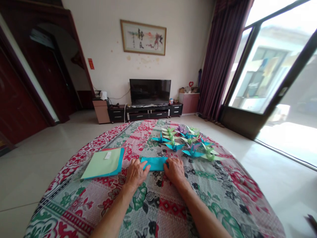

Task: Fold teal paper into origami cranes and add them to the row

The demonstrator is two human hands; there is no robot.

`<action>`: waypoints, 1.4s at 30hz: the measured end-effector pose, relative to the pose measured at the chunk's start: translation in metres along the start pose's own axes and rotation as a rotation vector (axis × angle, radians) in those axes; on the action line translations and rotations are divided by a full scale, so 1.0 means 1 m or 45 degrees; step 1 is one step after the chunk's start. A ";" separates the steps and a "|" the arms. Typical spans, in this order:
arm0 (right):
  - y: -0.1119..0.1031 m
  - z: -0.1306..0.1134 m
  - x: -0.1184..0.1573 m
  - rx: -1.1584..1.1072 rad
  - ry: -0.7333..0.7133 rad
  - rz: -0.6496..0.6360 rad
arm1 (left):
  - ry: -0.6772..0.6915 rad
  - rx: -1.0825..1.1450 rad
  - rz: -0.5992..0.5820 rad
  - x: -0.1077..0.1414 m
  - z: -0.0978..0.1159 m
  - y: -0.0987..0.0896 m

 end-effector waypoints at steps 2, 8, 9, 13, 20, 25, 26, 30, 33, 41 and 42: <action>0.000 0.000 0.000 0.004 0.018 -0.002 | -0.007 -0.011 -0.011 -0.001 0.002 -0.002; 0.000 0.000 -0.001 -0.002 0.056 -0.012 | -0.024 -0.060 -0.052 -0.005 0.005 -0.003; 0.000 0.000 -0.001 0.000 0.066 -0.015 | -0.023 -0.059 -0.053 -0.005 0.006 -0.003; -0.001 0.000 -0.002 -0.006 0.099 -0.030 | -0.025 -0.054 -0.045 -0.006 0.006 -0.003; 0.000 0.002 -0.001 -0.107 0.180 0.014 | -0.016 -0.050 -0.033 -0.005 0.006 -0.002; 0.001 0.004 -0.001 -0.136 0.157 0.031 | -0.016 -0.072 -0.043 -0.005 0.008 -0.004; 0.001 0.004 -0.001 -0.132 0.143 0.037 | -0.016 -0.072 -0.043 -0.005 0.008 -0.005; 0.002 0.005 0.000 -0.072 0.084 0.036 | -0.016 -0.073 -0.041 -0.004 0.008 -0.005; 0.001 0.005 0.001 -0.036 0.071 0.018 | -0.027 -0.073 -0.043 -0.004 0.009 -0.004; -0.002 0.001 -0.007 -0.022 0.181 -0.057 | -0.065 0.018 0.005 -0.005 0.010 -0.006; -0.002 0.000 -0.010 -0.014 0.212 -0.070 | -0.063 0.030 0.007 -0.005 0.010 -0.005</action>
Point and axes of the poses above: each hand's wrist, its own x-axis away from the middle knuckle, its own y-axis out of the palm, z = x × y, the point moved 1 cm from there along -x, towards the middle knuckle, and after that the axes turned 4 degrees about y, right-handed, at the moved point
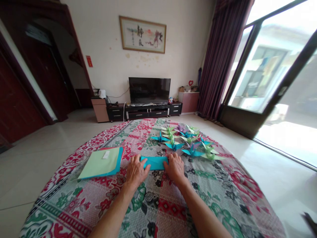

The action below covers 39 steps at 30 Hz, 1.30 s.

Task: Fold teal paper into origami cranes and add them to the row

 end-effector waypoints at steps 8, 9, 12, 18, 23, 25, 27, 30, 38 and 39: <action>0.000 -0.003 -0.019 -0.014 0.100 -0.180 | -0.028 0.053 -0.101 -0.012 -0.003 0.004; -0.001 -0.003 -0.020 -0.020 0.106 -0.191 | -0.030 0.060 -0.109 -0.015 -0.002 0.005; -0.003 -0.004 -0.025 -0.024 0.124 -0.249 | -0.058 0.081 -0.123 -0.023 -0.001 0.006; -0.005 -0.006 -0.032 -0.031 0.138 -0.293 | -0.175 0.078 -0.135 -0.033 -0.002 0.010; -0.003 -0.004 -0.032 -0.036 0.063 -0.286 | -0.192 0.074 -0.165 -0.036 -0.011 0.014; -0.002 -0.004 -0.031 -0.048 0.036 -0.283 | -0.215 0.091 -0.179 -0.037 -0.016 0.016; -0.002 -0.003 -0.031 -0.075 0.021 -0.277 | -0.249 0.118 -0.193 -0.038 -0.019 0.017; -0.003 -0.003 -0.034 -0.083 0.028 -0.309 | -0.280 0.156 -0.219 -0.039 -0.021 0.017; -0.002 0.000 -0.037 -0.056 -0.005 -0.346 | -0.292 0.102 -0.229 -0.037 -0.021 0.013; -0.001 0.001 -0.036 -0.070 -0.029 -0.324 | -0.289 0.097 -0.238 -0.037 -0.020 0.013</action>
Point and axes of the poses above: each hand's wrist, its own x-axis away from the middle knuckle, its own y-axis out of the palm, z = x × y, the point moved 1 cm from there along -x, towards the middle knuckle, and after that the axes turned 4 degrees about y, right-handed, at the moved point
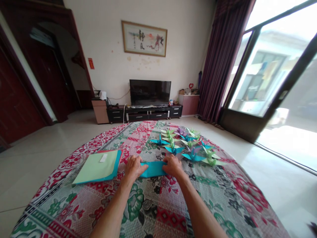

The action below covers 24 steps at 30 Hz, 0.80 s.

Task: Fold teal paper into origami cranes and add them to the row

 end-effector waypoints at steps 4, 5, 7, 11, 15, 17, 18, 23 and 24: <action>0.003 0.003 0.001 -0.032 -0.062 0.025 | 0.000 -0.005 -0.042 0.001 0.003 -0.004; 0.003 0.003 0.000 -0.035 -0.052 0.020 | -0.005 0.010 -0.063 0.002 0.004 -0.005; 0.003 0.002 -0.002 -0.021 -0.024 -0.014 | -0.027 0.060 -0.104 0.002 0.004 -0.007; 0.000 -0.003 -0.005 0.035 0.006 -0.079 | -0.077 0.157 -0.128 0.003 0.004 -0.010; -0.002 -0.008 -0.002 0.062 0.040 -0.054 | -0.110 0.209 -0.191 0.004 0.007 -0.015; -0.002 -0.010 0.001 0.065 0.036 -0.033 | -0.117 0.210 -0.213 0.005 0.010 -0.020; -0.002 -0.010 0.002 0.060 0.022 -0.015 | -0.115 0.202 -0.217 0.006 0.012 -0.022; 0.001 -0.003 0.008 -0.078 -0.106 0.127 | -0.100 0.160 -0.219 0.009 0.016 -0.026; 0.001 -0.001 0.009 -0.150 -0.138 0.149 | -0.096 0.164 -0.208 0.008 0.015 -0.024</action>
Point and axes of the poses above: each hand's wrist, its own x-axis away from the middle knuckle, its own y-axis out of the palm, z = x × y, the point moved 1 cm from there along -x, towards the middle knuckle, and after that the axes turned 4 degrees about y, right-handed, at the moved point
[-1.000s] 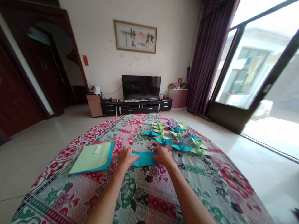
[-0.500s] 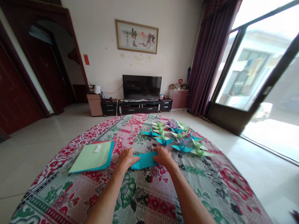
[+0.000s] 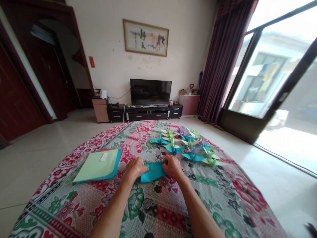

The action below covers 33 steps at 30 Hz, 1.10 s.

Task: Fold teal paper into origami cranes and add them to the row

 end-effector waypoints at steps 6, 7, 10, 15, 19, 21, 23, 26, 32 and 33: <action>0.004 0.014 0.000 -0.649 -0.027 0.161 | -0.023 0.473 0.095 -0.015 -0.014 0.013; 0.006 0.015 -0.001 -0.805 -0.026 0.186 | -0.043 0.654 0.134 -0.017 -0.015 0.015; 0.009 0.015 -0.003 -1.266 -0.031 0.204 | -0.096 1.176 0.153 -0.018 -0.017 0.018; 0.009 0.010 -0.002 -1.624 0.055 0.174 | -0.122 1.694 0.095 -0.016 -0.013 0.019; 0.012 0.012 -0.001 -1.747 0.115 0.142 | -0.073 1.848 0.125 -0.015 -0.011 0.016; 0.015 0.014 -0.002 -1.775 0.127 0.132 | -0.043 1.883 0.125 -0.014 -0.010 0.014; 0.018 0.015 -0.003 -1.783 0.130 0.125 | -0.018 1.899 0.124 -0.013 -0.008 0.012; 0.020 0.016 -0.005 -1.786 0.127 0.130 | 0.007 1.926 0.114 -0.012 -0.007 0.011; 0.017 0.014 -0.004 -1.813 0.117 0.132 | 0.003 1.906 0.170 -0.013 -0.008 0.011; 0.017 0.013 -0.004 -1.824 0.118 0.131 | 0.001 1.893 0.180 -0.013 -0.008 0.011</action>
Point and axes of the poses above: each hand's wrist, its own x-axis away from the middle knuckle, its own y-axis out of the palm, z = x × y, the point moved 1 cm from there along -x, towards the middle knuckle, and after that the axes turned 4 degrees about y, right-handed, at the moved point
